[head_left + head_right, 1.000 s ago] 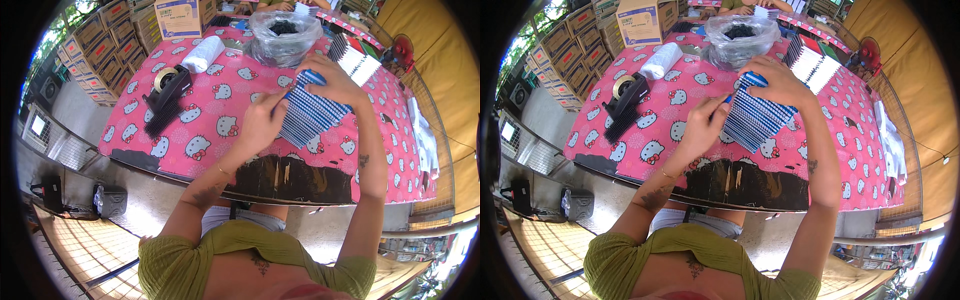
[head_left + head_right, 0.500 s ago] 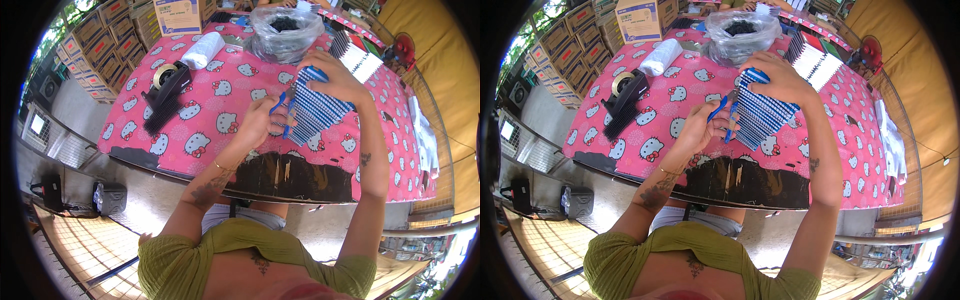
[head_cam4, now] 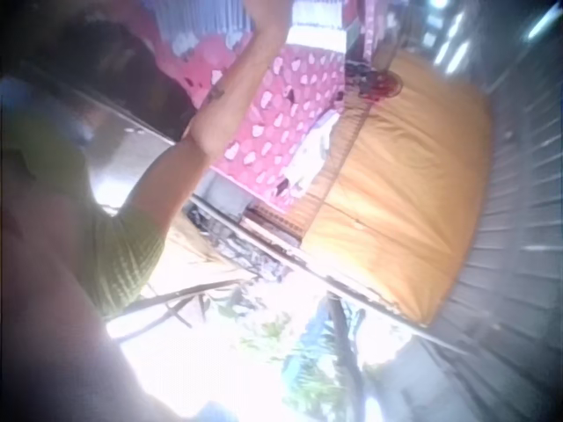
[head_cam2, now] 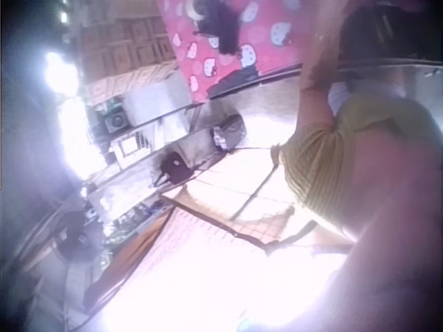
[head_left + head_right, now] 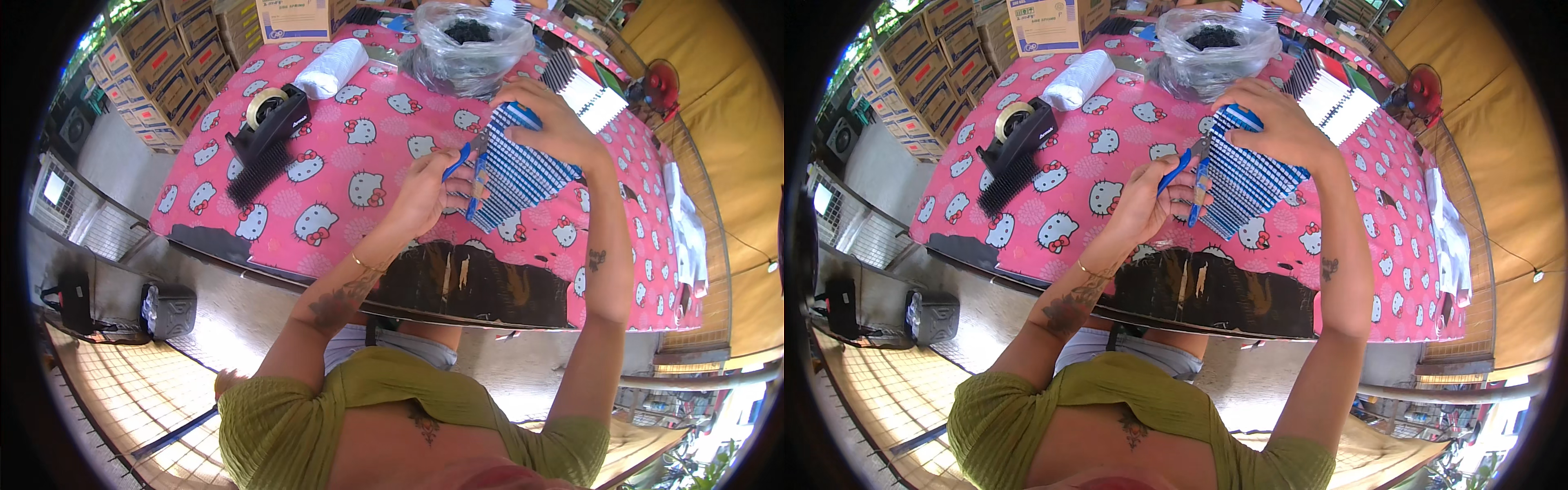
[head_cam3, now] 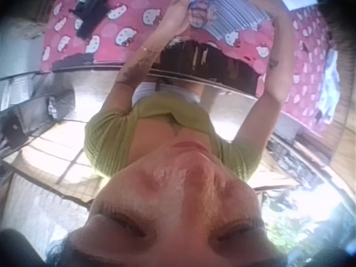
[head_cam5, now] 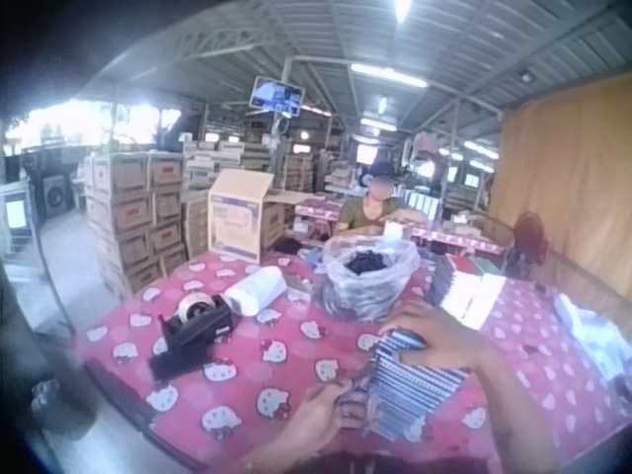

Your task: The person trims the excess spiral binding from a stack of notebooks using scissors.

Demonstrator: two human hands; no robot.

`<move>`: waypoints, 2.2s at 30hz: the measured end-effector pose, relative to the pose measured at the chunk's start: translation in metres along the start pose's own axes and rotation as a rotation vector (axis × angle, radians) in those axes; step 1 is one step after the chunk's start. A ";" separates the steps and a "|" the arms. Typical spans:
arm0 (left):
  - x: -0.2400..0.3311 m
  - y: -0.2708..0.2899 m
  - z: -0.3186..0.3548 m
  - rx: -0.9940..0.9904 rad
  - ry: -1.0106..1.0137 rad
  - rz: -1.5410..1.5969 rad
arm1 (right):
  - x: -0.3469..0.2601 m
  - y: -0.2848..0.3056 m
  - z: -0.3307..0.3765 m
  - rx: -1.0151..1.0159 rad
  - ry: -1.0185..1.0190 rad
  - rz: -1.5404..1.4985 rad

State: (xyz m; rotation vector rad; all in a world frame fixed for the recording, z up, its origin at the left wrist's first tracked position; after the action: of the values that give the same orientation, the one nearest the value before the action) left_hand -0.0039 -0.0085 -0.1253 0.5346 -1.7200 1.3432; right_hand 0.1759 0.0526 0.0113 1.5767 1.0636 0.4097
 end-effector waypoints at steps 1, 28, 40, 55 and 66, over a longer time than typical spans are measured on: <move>-0.001 0.000 -0.001 -0.001 -0.007 0.003 | 0.001 -0.001 0.001 0.005 -0.004 0.001; -0.006 0.018 -0.005 0.074 -0.178 -0.399 | 0.001 0.000 0.000 -0.005 -0.006 -0.033; 0.010 0.016 -0.006 0.041 -0.094 -0.357 | 0.003 0.000 0.000 -0.010 -0.004 -0.038; -0.004 0.018 0.003 0.027 -0.065 -0.267 | 0.001 0.000 0.001 0.005 0.003 -0.013; 0.000 0.001 0.007 0.290 -0.752 -1.320 | 0.002 0.000 0.002 0.016 0.020 0.029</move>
State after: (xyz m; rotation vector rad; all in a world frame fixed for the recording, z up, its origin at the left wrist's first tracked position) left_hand -0.0066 -0.0145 -0.1263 2.0659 -1.1359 0.3734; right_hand 0.1779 0.0531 0.0104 1.6073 1.0630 0.4388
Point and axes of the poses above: each hand's wrist, its own z-axis away from the middle knuckle, its own y-axis out of the back of the hand, x = y × z, the point moved 2 cm from there along -z, towards the middle knuckle, and after that the axes turned 8 degrees about -z, right-handed, at the moved point
